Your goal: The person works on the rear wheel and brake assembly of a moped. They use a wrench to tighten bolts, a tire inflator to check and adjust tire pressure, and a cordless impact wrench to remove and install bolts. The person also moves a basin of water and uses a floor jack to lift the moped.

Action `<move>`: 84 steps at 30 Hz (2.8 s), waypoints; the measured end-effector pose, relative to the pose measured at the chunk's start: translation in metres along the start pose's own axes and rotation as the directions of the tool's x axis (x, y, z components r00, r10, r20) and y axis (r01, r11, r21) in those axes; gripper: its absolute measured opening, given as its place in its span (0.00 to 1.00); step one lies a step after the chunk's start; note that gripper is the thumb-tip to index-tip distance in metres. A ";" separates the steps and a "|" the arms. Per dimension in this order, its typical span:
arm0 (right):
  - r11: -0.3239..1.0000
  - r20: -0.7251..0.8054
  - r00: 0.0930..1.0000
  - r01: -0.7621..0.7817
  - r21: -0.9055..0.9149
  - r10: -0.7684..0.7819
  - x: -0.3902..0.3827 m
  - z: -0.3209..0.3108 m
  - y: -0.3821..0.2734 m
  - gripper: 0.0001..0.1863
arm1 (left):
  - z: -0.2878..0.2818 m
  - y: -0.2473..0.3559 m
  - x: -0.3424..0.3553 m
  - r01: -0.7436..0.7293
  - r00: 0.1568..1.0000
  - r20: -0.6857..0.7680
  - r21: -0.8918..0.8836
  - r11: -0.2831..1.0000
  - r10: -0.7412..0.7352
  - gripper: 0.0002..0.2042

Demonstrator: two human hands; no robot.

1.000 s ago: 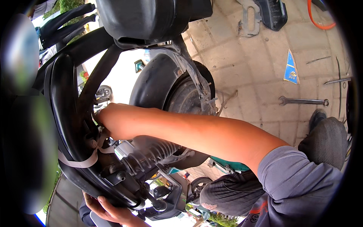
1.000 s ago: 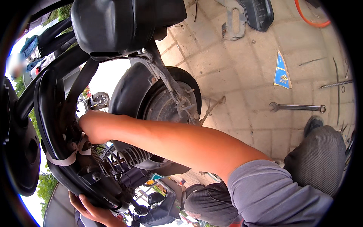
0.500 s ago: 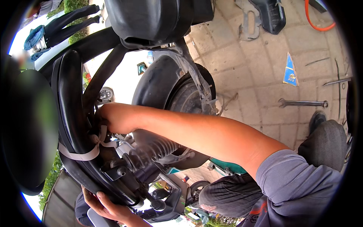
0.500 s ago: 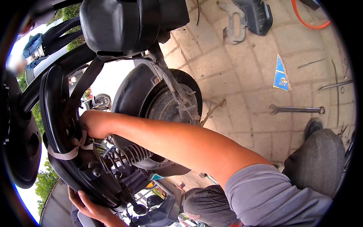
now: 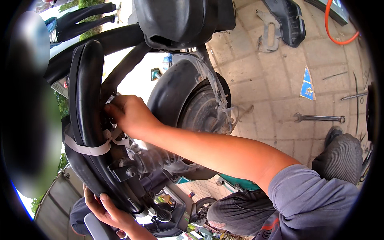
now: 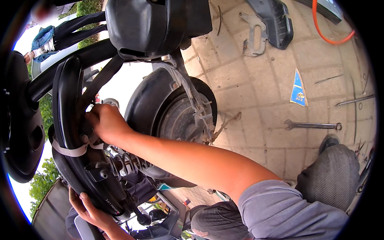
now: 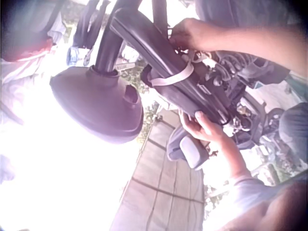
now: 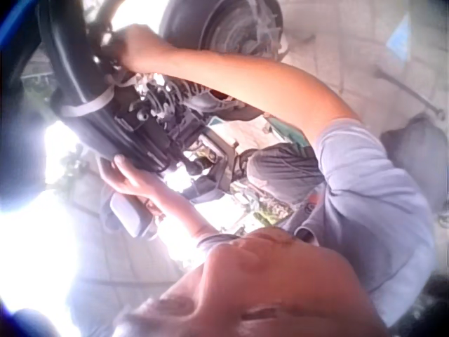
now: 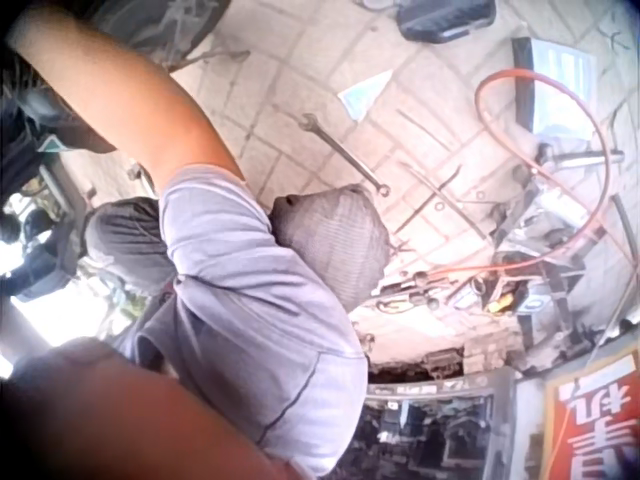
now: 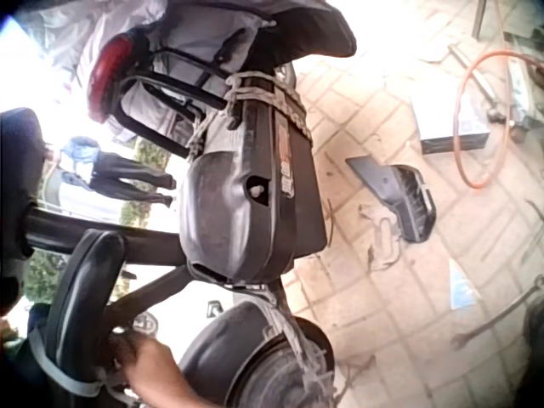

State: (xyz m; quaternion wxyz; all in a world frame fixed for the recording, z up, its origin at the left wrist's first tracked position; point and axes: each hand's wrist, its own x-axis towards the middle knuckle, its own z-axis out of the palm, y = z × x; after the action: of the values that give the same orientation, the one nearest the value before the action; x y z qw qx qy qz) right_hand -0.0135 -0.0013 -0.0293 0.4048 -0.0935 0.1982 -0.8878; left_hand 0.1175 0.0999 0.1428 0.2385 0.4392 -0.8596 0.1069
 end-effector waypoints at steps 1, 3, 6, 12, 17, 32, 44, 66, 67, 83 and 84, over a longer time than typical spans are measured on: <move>1.000 -0.047 0.999 0.016 0.000 -0.016 -0.002 0.004 -0.001 0.12 | -0.001 -0.001 -0.001 0.003 1.000 0.000 0.003 1.000 -0.003 0.27; 0.990 0.009 0.990 -0.140 -0.008 0.140 -0.004 -0.001 0.000 0.12 | -0.002 -0.004 -0.002 0.008 1.000 0.000 0.005 1.000 -0.008 0.27; 0.969 0.083 0.967 -0.245 0.042 0.241 -0.006 -0.007 -0.010 0.13 | -0.002 -0.002 -0.002 -0.017 1.000 -0.006 -0.043 0.999 0.017 0.25; 0.986 0.060 0.986 -0.157 0.054 0.154 -0.009 -0.018 -0.008 0.16 | -0.003 -0.001 -0.002 -0.003 0.999 0.031 -0.071 0.997 0.005 0.26; 0.955 0.050 0.989 -0.148 0.256 0.140 0.001 -0.026 -0.013 0.14 | -0.004 -0.004 -0.002 -0.030 0.999 0.024 -0.057 0.998 0.031 0.27; 0.651 0.183 0.870 -0.468 0.597 0.458 0.012 -0.021 -0.007 0.13 | -0.002 0.000 -0.004 -0.027 1.000 0.003 -0.011 1.000 0.027 0.24; 0.662 0.255 0.854 -0.515 0.545 0.454 0.012 -0.023 -0.008 0.11 | -0.003 0.000 -0.006 -0.027 1.000 0.006 0.053 0.998 0.027 0.26; 0.529 0.261 0.885 -0.443 0.724 0.385 -0.018 -0.038 -0.046 0.09 | -0.001 0.003 -0.006 -0.064 0.997 -0.032 0.212 0.975 0.073 0.23; 0.551 0.210 0.892 -0.418 0.723 0.401 -0.021 -0.043 -0.047 0.09 | 0.000 0.002 -0.007 -0.066 0.996 -0.038 0.202 0.977 0.075 0.23; 0.780 -0.441 0.896 -0.317 -0.539 0.060 -0.115 -0.181 -0.010 0.14 | -0.007 0.002 -0.080 -0.455 0.876 -0.176 0.000 0.890 0.448 0.16; 0.758 -0.409 0.912 -0.285 -0.587 0.026 -0.121 -0.185 0.000 0.15 | -0.010 0.006 -0.106 -0.453 0.889 0.024 -0.092 0.887 0.456 0.16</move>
State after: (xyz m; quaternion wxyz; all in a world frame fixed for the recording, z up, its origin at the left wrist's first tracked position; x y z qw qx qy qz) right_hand 0.0050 0.1409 -0.1968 0.3773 -0.0354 0.5669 -0.7314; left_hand 0.1690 0.1813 0.0982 0.2058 0.2176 -0.9473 0.1135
